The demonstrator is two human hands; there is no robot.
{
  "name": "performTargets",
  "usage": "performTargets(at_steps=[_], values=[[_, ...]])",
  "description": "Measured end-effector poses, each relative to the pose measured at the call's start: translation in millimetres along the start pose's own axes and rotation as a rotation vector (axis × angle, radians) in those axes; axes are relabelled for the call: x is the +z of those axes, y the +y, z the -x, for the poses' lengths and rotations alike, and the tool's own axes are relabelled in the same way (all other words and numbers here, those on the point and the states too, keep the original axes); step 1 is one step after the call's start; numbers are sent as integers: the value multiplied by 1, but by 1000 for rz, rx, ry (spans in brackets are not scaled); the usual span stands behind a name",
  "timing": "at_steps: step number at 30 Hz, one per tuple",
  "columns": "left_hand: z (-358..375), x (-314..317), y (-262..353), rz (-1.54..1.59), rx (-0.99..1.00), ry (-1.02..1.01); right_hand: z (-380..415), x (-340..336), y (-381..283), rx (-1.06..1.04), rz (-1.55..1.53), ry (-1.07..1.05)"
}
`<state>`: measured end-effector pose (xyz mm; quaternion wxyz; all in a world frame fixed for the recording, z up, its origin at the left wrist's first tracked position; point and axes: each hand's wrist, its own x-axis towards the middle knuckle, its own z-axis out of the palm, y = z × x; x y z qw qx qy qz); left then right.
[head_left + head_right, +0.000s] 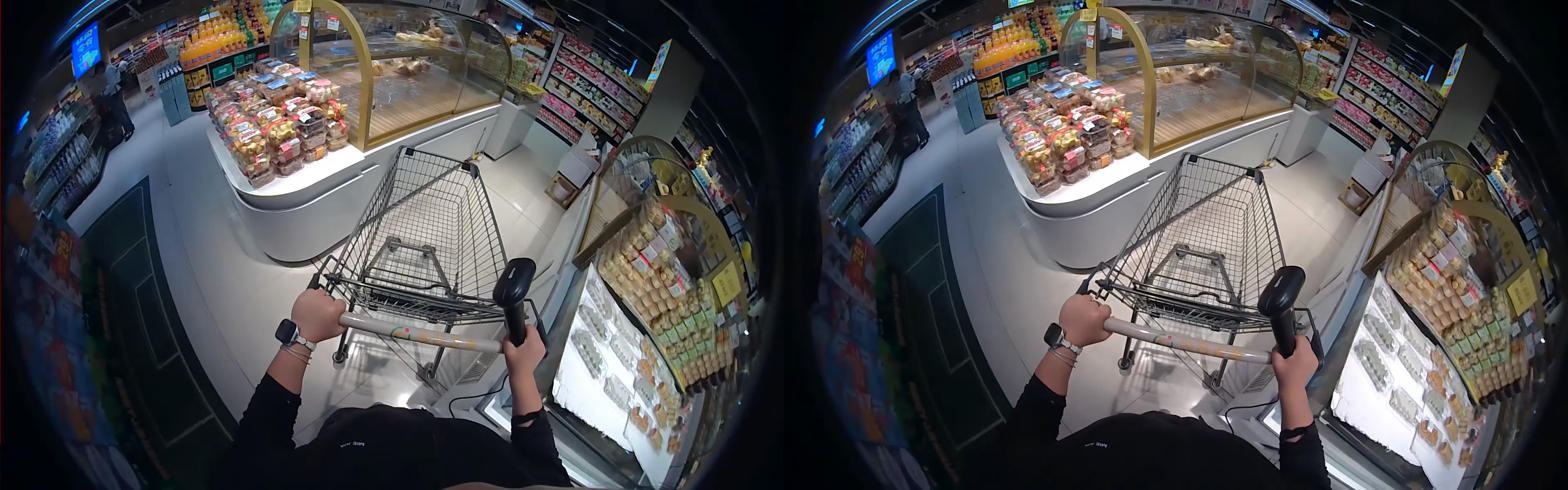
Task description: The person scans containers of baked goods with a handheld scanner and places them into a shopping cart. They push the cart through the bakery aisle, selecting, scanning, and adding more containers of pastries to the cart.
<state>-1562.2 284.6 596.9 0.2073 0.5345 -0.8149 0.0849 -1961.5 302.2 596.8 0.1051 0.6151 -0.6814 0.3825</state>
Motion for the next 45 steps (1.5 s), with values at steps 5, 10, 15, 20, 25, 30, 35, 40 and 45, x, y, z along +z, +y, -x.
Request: performTargets(at_steps=[5,10,15,20,25,30,35,40,45], values=[[78,-29,20,-16,-44,56,45,-29,-10,-18,-83,-42],[161,-64,43,-31,-104,66,91,-61,-32,-28,-119,-110],[240,-99,67,-33,-211,53,140,-91,-51,-111,-156,-168],[315,-127,93,-98,-290,43,179,-115,-61,-261,-153,-224],[375,-160,122,-89,-346,-56,201,-133,-80,-399,-192,-275],[429,-180,135,-61,-364,-134,214,-134,-105,-450,-277,-338],[462,-189,138,-142,-472,-59,219,-120,-137,-521,-355,-443],[472,-197,126,-311,-649,28,205,-94,-180,-655,-403,-561],[480,-202,81,-420,-726,-26,176,-52,-226,-773,-418,-691]])
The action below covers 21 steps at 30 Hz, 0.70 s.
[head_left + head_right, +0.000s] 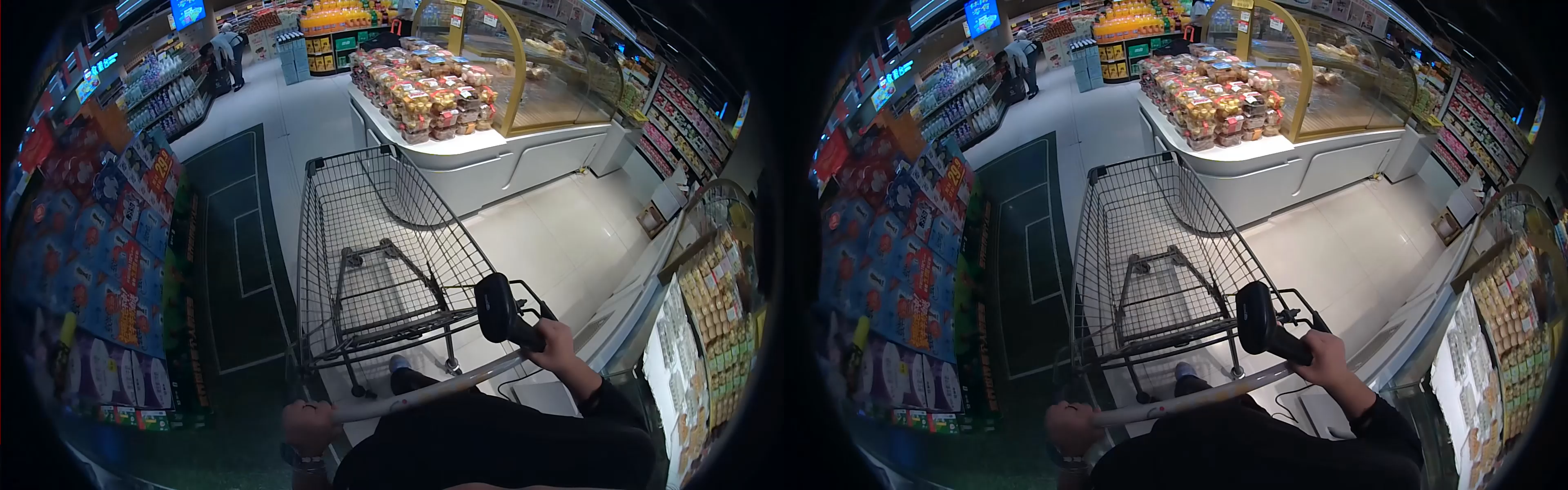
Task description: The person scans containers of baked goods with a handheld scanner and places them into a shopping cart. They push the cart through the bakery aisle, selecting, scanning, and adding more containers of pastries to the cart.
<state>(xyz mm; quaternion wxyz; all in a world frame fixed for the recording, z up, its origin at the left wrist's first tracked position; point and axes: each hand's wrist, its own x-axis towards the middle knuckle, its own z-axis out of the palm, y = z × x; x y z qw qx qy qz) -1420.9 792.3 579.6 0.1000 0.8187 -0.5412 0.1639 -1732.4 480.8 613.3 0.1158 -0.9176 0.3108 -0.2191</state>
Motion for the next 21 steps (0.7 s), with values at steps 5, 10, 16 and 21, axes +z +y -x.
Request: performTargets(at_steps=[5,10,16,21], values=[[-50,20,-46,-24,-46,36,-77,36,4,-56,-6,27],[-121,41,-86,-72,-120,71,-168,74,3,-120,-49,117],[-201,73,-147,-76,-124,-15,-282,121,1,-118,-70,158],[-274,99,-196,-32,-138,-97,-380,159,0,-37,-65,146]])
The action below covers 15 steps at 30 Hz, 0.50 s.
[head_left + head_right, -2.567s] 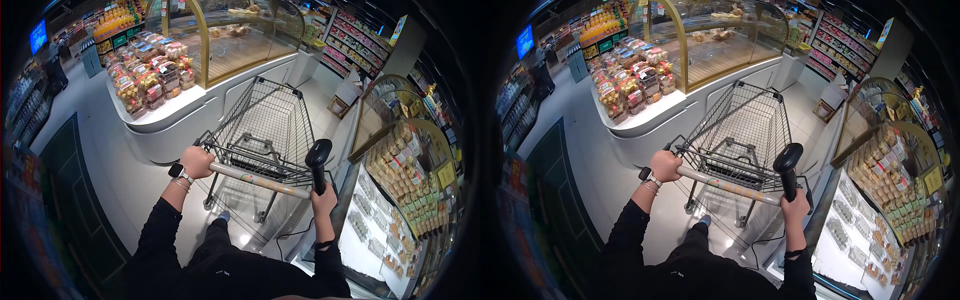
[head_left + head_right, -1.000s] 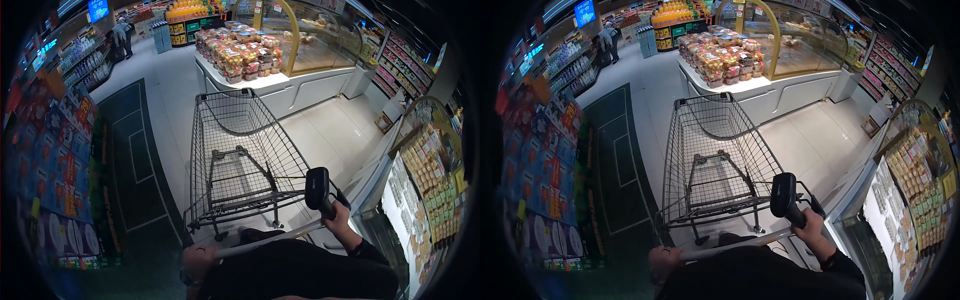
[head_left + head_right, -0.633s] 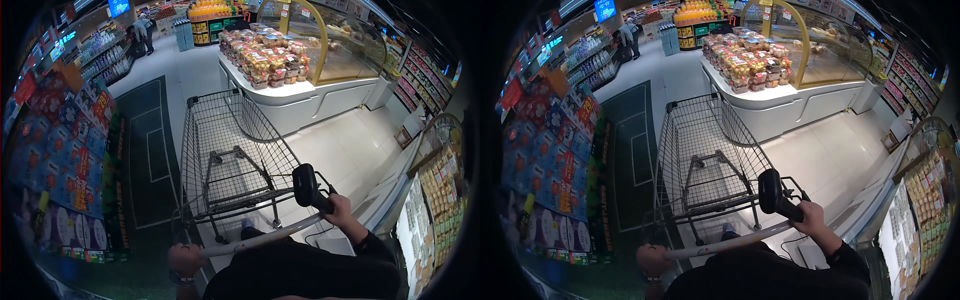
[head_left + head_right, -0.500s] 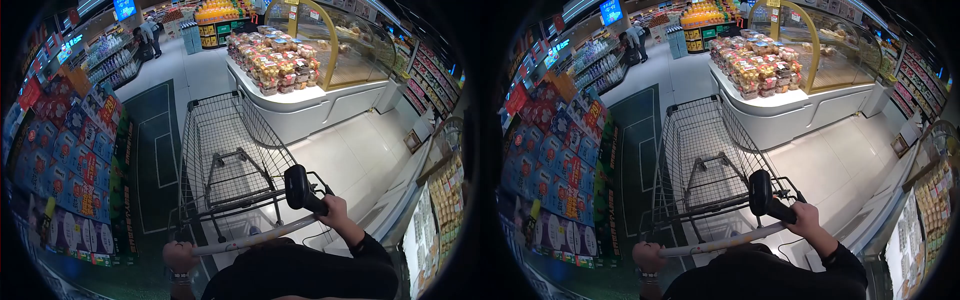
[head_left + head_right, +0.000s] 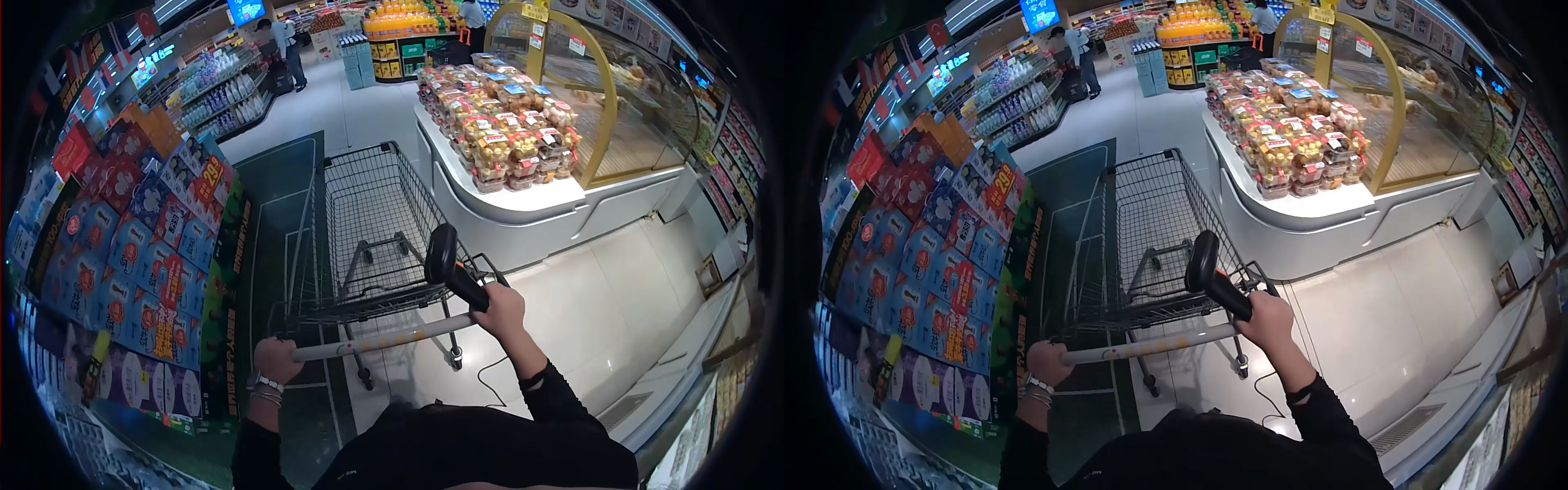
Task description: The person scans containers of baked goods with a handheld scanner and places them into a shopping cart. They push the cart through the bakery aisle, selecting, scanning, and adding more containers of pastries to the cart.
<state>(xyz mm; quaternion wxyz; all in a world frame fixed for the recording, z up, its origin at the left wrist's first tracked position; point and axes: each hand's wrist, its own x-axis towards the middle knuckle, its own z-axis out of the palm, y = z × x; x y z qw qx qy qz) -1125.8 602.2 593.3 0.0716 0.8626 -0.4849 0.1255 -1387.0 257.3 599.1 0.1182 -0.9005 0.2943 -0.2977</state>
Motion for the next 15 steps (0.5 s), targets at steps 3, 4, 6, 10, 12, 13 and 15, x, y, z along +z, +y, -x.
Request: performTargets(at_steps=[3,4,6,10,12,13,15], values=[[-68,27,-39,-31,-14,25,-76,44,0,3,18,12],[-87,33,-49,-24,-16,24,-95,57,1,-2,15,22],[-125,43,-73,-21,-23,50,-134,80,-1,1,18,33],[-204,72,-123,-43,-75,47,-210,130,-6,12,28,61],[-242,84,-148,-39,-53,65,-248,155,-9,6,30,83],[-266,88,-162,-35,-38,78,-269,166,-11,18,39,74],[-309,97,-186,-15,-24,60,-308,185,-14,53,47,50]])
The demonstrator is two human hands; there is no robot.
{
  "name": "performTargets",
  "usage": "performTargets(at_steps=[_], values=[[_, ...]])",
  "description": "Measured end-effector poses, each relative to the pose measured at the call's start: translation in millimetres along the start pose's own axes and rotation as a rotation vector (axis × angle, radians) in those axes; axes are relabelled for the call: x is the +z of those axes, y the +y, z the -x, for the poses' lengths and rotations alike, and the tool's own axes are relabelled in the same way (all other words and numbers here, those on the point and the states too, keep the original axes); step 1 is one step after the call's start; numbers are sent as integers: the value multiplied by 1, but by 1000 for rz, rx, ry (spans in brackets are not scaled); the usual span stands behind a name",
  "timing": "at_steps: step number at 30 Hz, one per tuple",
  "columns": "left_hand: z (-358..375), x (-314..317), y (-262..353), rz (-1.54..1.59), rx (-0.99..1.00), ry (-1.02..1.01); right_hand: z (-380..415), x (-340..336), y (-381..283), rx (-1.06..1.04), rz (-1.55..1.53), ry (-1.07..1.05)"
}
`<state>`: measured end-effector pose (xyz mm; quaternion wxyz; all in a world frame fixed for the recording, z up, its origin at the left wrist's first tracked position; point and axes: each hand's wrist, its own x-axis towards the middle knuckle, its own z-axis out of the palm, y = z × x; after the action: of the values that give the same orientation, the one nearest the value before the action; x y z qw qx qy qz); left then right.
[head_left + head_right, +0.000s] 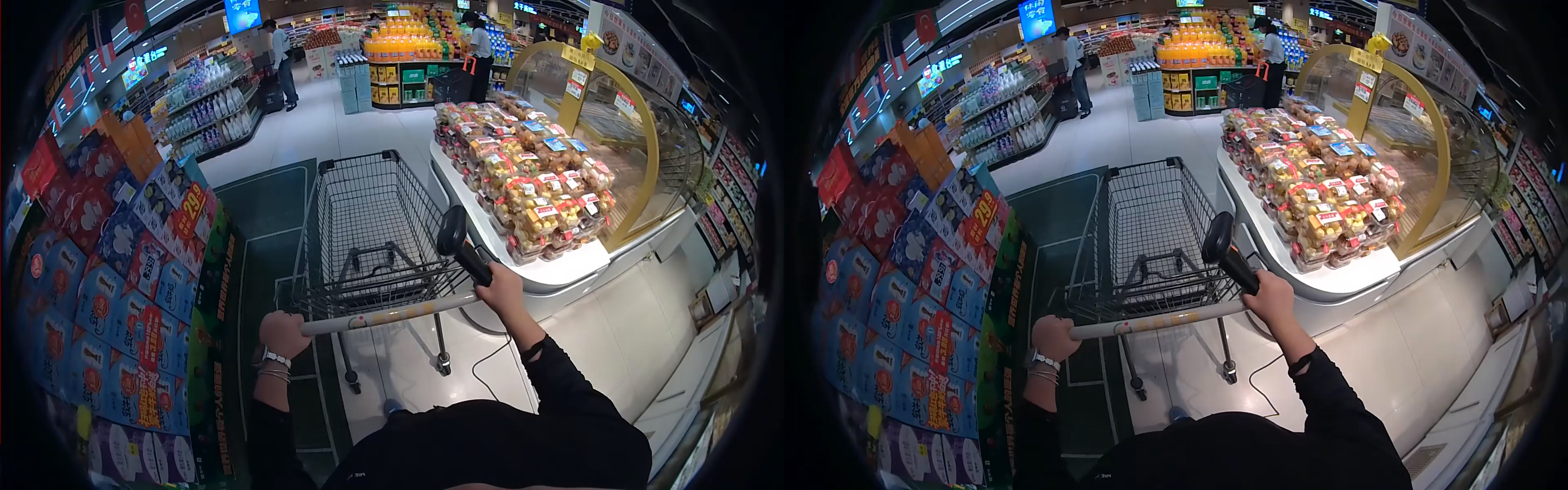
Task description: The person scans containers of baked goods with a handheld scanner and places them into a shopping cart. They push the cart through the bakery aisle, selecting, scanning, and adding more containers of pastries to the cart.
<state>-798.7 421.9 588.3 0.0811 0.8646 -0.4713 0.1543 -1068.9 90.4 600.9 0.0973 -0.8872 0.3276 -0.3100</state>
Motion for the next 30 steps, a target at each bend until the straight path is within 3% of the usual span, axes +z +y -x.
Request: performTargets(at_steps=[11,16,19,25,30], values=[[-222,82,-112,30,92,-21,-184,128,-11,56,30,31],[-323,118,-117,-128,51,-92,-278,181,13,41,52,104],[-391,131,-107,3,-72,-131,-338,212,30,2,42,165],[-517,168,-130,-86,-161,-409,-446,259,50,71,1,82],[-618,209,-167,-163,-160,-471,-523,302,53,46,-7,92]])
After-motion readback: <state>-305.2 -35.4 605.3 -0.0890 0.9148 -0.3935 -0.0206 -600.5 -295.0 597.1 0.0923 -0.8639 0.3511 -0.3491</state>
